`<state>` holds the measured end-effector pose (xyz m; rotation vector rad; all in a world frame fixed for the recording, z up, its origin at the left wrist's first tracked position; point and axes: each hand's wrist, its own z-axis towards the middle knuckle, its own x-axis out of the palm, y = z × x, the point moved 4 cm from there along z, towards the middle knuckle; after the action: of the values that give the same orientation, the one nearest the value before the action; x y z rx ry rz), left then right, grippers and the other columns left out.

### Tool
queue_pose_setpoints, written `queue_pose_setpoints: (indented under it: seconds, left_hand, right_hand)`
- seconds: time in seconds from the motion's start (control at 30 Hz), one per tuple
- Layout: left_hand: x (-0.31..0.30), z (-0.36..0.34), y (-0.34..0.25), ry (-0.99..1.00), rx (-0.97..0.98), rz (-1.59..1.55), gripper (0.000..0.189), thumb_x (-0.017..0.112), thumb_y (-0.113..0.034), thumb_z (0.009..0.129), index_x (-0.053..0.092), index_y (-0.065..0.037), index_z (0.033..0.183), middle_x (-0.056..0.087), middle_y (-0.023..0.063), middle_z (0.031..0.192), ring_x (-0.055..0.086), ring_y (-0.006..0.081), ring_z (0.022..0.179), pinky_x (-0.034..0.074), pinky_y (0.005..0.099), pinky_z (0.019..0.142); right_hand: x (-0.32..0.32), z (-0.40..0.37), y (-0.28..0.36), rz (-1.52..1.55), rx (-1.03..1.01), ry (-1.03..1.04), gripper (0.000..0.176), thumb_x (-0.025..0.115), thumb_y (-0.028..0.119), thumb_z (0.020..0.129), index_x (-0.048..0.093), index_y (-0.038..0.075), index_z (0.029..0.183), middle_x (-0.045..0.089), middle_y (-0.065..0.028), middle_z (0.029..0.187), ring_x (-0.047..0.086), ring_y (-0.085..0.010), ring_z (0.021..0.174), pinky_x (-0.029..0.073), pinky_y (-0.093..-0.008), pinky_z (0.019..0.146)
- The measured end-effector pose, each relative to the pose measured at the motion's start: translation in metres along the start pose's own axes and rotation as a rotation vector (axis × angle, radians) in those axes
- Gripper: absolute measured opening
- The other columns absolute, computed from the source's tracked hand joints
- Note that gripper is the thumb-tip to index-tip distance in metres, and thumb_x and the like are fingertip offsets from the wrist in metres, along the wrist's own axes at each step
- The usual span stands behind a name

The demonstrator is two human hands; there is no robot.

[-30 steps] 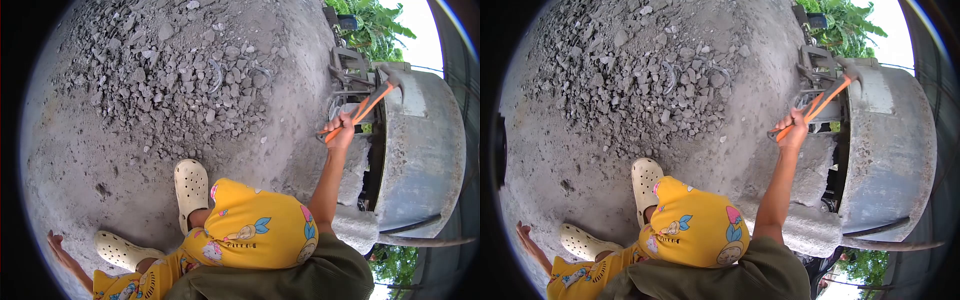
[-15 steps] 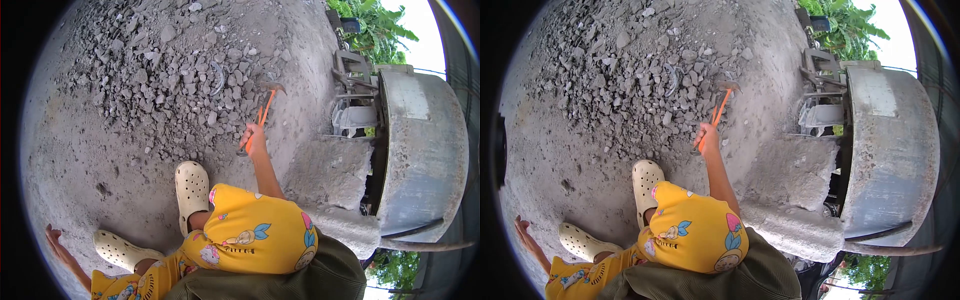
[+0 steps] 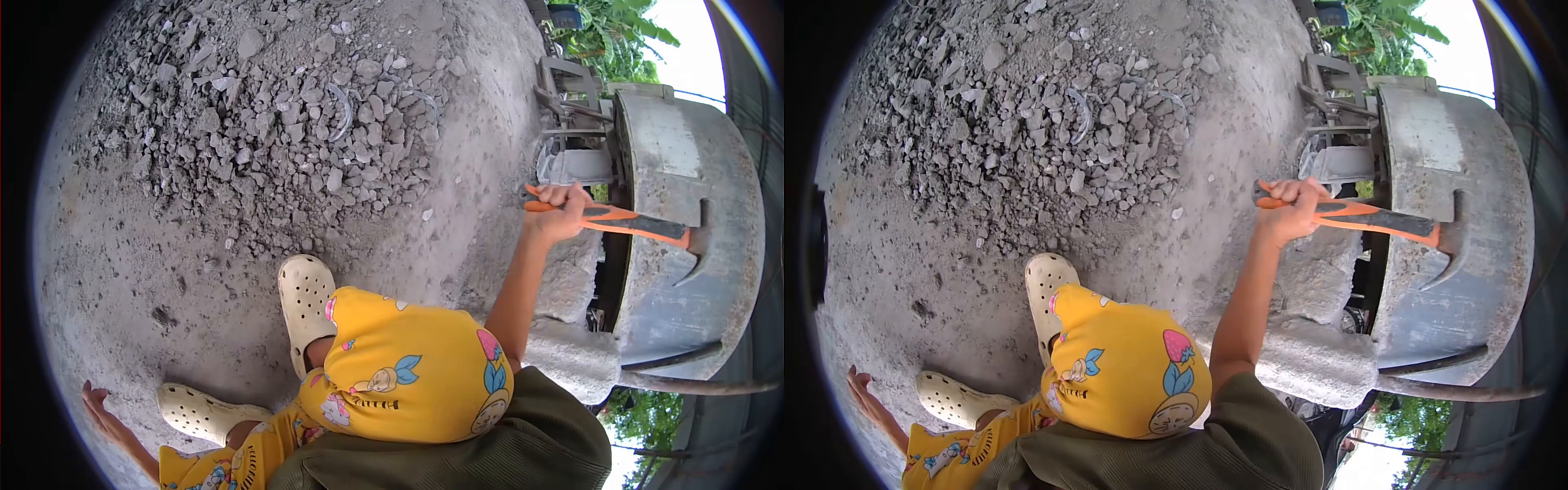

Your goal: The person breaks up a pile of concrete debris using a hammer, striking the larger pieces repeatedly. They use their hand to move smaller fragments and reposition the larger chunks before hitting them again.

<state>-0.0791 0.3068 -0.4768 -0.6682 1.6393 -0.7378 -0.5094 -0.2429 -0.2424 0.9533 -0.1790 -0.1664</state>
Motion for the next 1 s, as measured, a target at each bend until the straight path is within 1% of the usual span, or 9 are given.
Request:
queue_pose_setpoints:
  seconds: [0.1, 0.17, 0.27, 0.53, 0.67, 0.77, 0.83, 0.93, 1.0]
  left_hand:
    - [-0.011, 0.002, 0.029, 0.004, -0.048, -0.017, 0.049, 0.036, -0.042, 0.090, 0.054, 0.000, 0.105, 0.051, 0.0073, 0.078, 0.048, 0.0189, 0.077, 0.038, 0.0355, 0.083]
    - [-0.017, 0.003, 0.042, 0.013, -0.073, -0.024, 0.050, 0.036, -0.043, 0.091, 0.053, 0.000, 0.110, 0.049, 0.0052, 0.079, 0.046, 0.0174, 0.079, 0.036, 0.0344, 0.087]
    - [-0.022, -0.004, 0.038, -0.009, -0.108, -0.004, 0.050, 0.035, -0.042, 0.091, 0.053, -0.001, 0.112, 0.049, 0.0049, 0.081, 0.047, 0.0172, 0.082, 0.036, 0.0338, 0.089]
    - [-0.017, 0.005, 0.034, 0.014, -0.067, 0.004, 0.050, 0.034, -0.043, 0.090, 0.053, -0.003, 0.113, 0.051, 0.0060, 0.084, 0.048, 0.0193, 0.084, 0.036, 0.0341, 0.088]
    - [-0.010, -0.002, 0.020, 0.042, -0.083, 0.044, 0.049, 0.033, -0.042, 0.091, 0.053, -0.002, 0.112, 0.051, 0.0060, 0.084, 0.048, 0.0193, 0.084, 0.036, 0.0341, 0.088]
    - [-0.005, -0.002, 0.014, 0.043, -0.060, 0.057, 0.049, 0.033, -0.041, 0.091, 0.053, -0.002, 0.112, 0.051, 0.0058, 0.085, 0.047, 0.0192, 0.084, 0.036, 0.0340, 0.088]
    - [-0.008, -0.002, 0.020, 0.048, -0.041, 0.066, 0.049, 0.033, -0.041, 0.091, 0.052, -0.002, 0.112, 0.050, 0.0058, 0.085, 0.047, 0.0190, 0.084, 0.036, 0.0340, 0.089]
    - [-0.011, 0.008, 0.031, 0.066, -0.014, 0.049, 0.049, 0.033, -0.042, 0.091, 0.052, -0.002, 0.112, 0.050, 0.0062, 0.084, 0.046, 0.0185, 0.083, 0.036, 0.0343, 0.089]
    - [-0.016, 0.006, 0.031, 0.052, -0.027, 0.039, 0.049, 0.033, -0.042, 0.091, 0.052, -0.002, 0.112, 0.049, 0.0064, 0.084, 0.046, 0.0183, 0.082, 0.037, 0.0345, 0.089]
  right_hand:
    - [-0.038, -0.152, -0.104, -0.077, 0.499, -0.053, 0.006, 0.051, 0.006, 0.078, 0.047, 0.000, 0.079, 0.041, -0.0044, 0.049, 0.041, -0.0149, 0.038, 0.041, -0.0303, 0.037]
    - [-0.059, -0.239, -0.141, -0.327, 1.226, 0.203, 0.009, 0.054, 0.009, 0.076, 0.048, 0.003, 0.079, 0.042, -0.0031, 0.049, 0.042, -0.0152, 0.038, 0.039, -0.0310, 0.038]
    - [-0.061, -0.247, -0.134, -0.165, 1.394, 0.103, 0.010, 0.054, 0.014, 0.076, 0.048, 0.006, 0.077, 0.040, -0.0023, 0.049, 0.041, -0.0159, 0.038, 0.038, -0.0323, 0.038]
    - [-0.053, 0.000, -0.024, -0.011, 0.485, 0.035, 0.022, 0.051, 0.017, 0.081, 0.037, 0.011, 0.065, 0.034, -0.0015, 0.049, 0.035, -0.0151, 0.041, 0.036, -0.0327, 0.045]
    - [-0.070, 0.037, -0.020, 0.051, 0.217, -0.113, 0.026, 0.049, 0.014, 0.080, 0.033, 0.011, 0.061, 0.030, -0.0004, 0.047, 0.032, -0.0140, 0.039, 0.036, -0.0304, 0.045]
    - [-0.088, -0.033, -0.083, 0.001, 0.362, -0.317, 0.019, 0.047, 0.009, 0.078, 0.036, 0.008, 0.063, 0.031, -0.0008, 0.046, 0.034, -0.0142, 0.037, 0.036, -0.0302, 0.039]
    - [-0.104, -0.115, -0.140, -0.182, 0.722, -0.292, 0.022, 0.049, 0.013, 0.078, 0.036, 0.009, 0.061, 0.035, -0.0027, 0.048, 0.037, -0.0169, 0.039, 0.038, -0.0346, 0.040]
    - [-0.107, -0.188, -0.165, -0.285, 1.393, 0.069, 0.020, 0.049, 0.019, 0.078, 0.039, 0.012, 0.062, 0.036, -0.0006, 0.047, 0.039, -0.0166, 0.039, 0.037, -0.0360, 0.041]
    - [-0.111, -0.178, -0.154, -0.217, 1.388, 0.123, 0.020, 0.050, 0.020, 0.078, 0.040, 0.012, 0.062, 0.036, 0.0002, 0.047, 0.038, -0.0162, 0.039, 0.037, -0.0349, 0.041]
